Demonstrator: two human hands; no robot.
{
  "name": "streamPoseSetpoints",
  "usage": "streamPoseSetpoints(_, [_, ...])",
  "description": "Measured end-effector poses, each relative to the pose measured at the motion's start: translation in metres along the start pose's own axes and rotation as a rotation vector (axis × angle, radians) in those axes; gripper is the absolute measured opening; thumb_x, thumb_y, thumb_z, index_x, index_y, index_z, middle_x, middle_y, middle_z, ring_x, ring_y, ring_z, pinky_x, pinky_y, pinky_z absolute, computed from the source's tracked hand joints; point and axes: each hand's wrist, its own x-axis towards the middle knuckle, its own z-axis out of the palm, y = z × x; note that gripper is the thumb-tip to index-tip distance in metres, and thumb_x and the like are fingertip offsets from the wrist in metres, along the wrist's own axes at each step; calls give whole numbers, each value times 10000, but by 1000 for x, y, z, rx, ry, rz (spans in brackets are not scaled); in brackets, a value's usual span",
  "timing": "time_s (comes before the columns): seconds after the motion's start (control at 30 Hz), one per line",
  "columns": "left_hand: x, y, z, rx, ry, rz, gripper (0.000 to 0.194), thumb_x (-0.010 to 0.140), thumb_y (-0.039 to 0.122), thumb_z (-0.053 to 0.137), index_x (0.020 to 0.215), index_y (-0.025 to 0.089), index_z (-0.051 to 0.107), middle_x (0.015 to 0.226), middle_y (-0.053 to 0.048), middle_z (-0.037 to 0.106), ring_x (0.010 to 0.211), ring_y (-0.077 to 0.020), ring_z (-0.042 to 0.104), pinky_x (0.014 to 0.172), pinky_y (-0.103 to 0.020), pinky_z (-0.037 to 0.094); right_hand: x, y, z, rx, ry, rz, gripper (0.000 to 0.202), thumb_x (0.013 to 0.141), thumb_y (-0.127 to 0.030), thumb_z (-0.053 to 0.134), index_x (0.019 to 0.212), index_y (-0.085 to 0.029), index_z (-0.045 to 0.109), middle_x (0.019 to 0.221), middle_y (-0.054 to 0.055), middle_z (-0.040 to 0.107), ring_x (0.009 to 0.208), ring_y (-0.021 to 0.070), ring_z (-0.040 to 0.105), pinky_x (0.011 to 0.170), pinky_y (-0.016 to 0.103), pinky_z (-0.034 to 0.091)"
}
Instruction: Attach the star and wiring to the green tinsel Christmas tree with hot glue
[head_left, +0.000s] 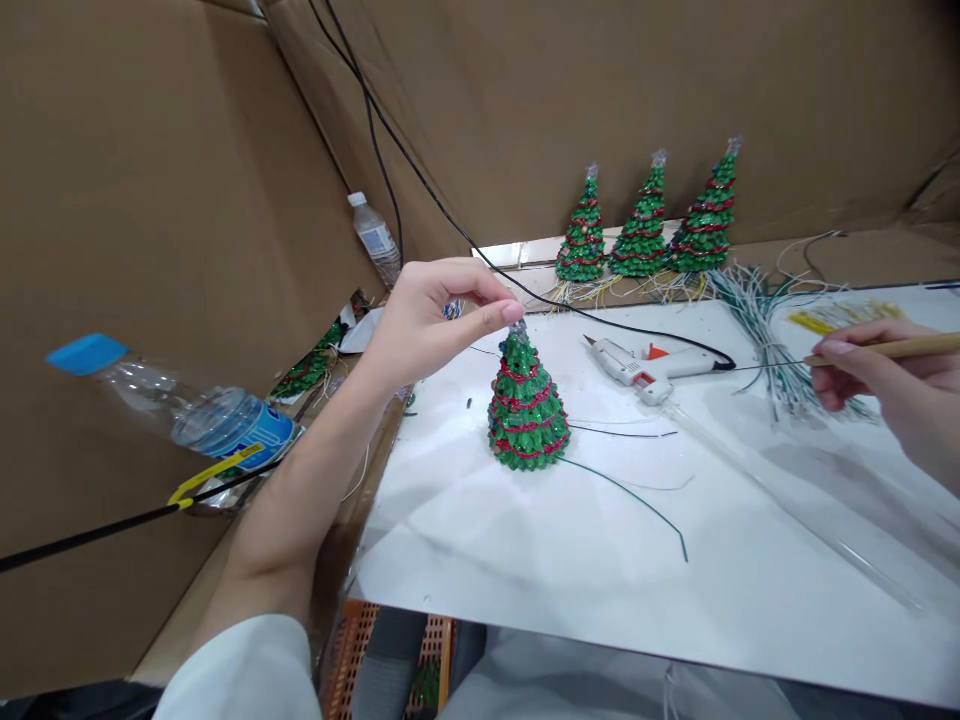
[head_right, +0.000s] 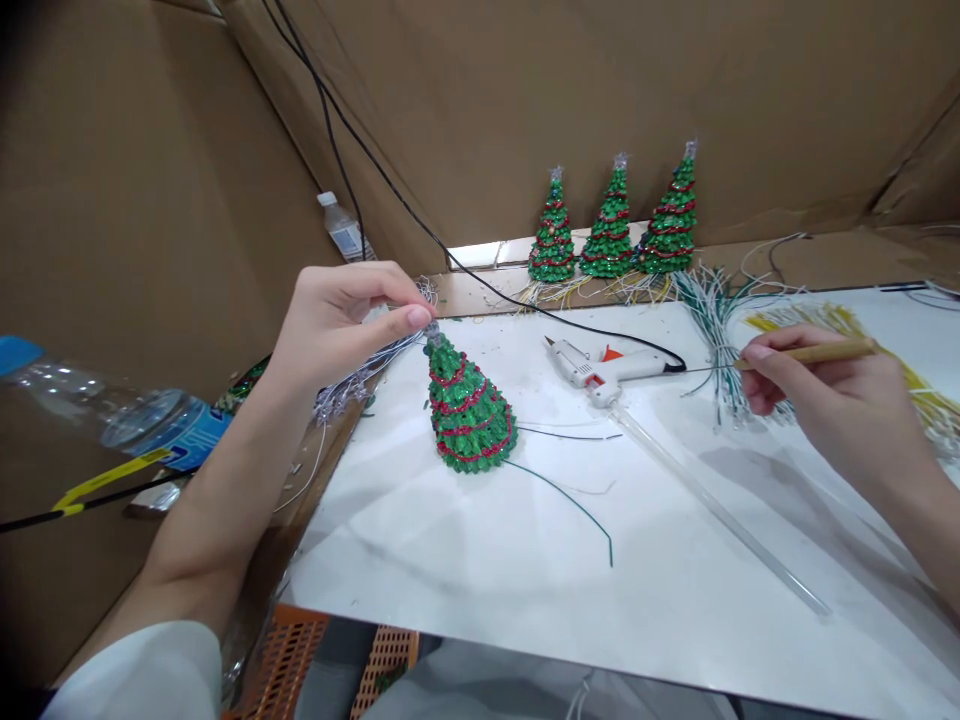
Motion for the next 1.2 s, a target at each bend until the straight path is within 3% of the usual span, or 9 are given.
streamPoseSetpoints(0.23, [-2,8,-2,85,-49,-22,38,754,264,675,774,241,699,833,-18,686,795,-175,639,731,-301,537,-1,-2,1,-27,12,-5,240,666,-400,678,684,-179,584,578,-1,544,480,111,508,428,239,416])
streamPoseSetpoints(0.47, [-3,5,-6,49,-107,1,75,750,232,709,825,224,710,851,-24,705,807,-161,655,740,-276,548,-1,0,0,-39,3,-11,232,673,-401,676,691,-187,589,564,-2,541,473,118,500,421,248,414])
streamPoseSetpoints(0.8, [-2,7,-4,173,-27,40,29,758,256,720,745,235,706,750,-2,697,708,-141,645,657,-262,528,1,6,0,-7,7,-9,205,683,-366,681,704,-178,601,577,-3,544,467,121,508,414,254,424])
streamPoseSetpoints(1.0, [-2,5,-3,151,-6,66,50,756,265,734,734,230,706,732,-8,691,667,-136,630,610,-278,506,1,10,0,52,7,-9,98,705,-264,592,708,-174,630,617,9,570,468,121,521,415,259,433])
streamPoseSetpoints(1.2, [-3,6,-1,140,16,61,52,744,246,742,713,237,701,700,0,680,646,-142,621,582,-294,497,-4,0,0,-110,8,-30,139,702,-338,617,738,-204,603,552,-8,561,460,120,505,448,251,407])
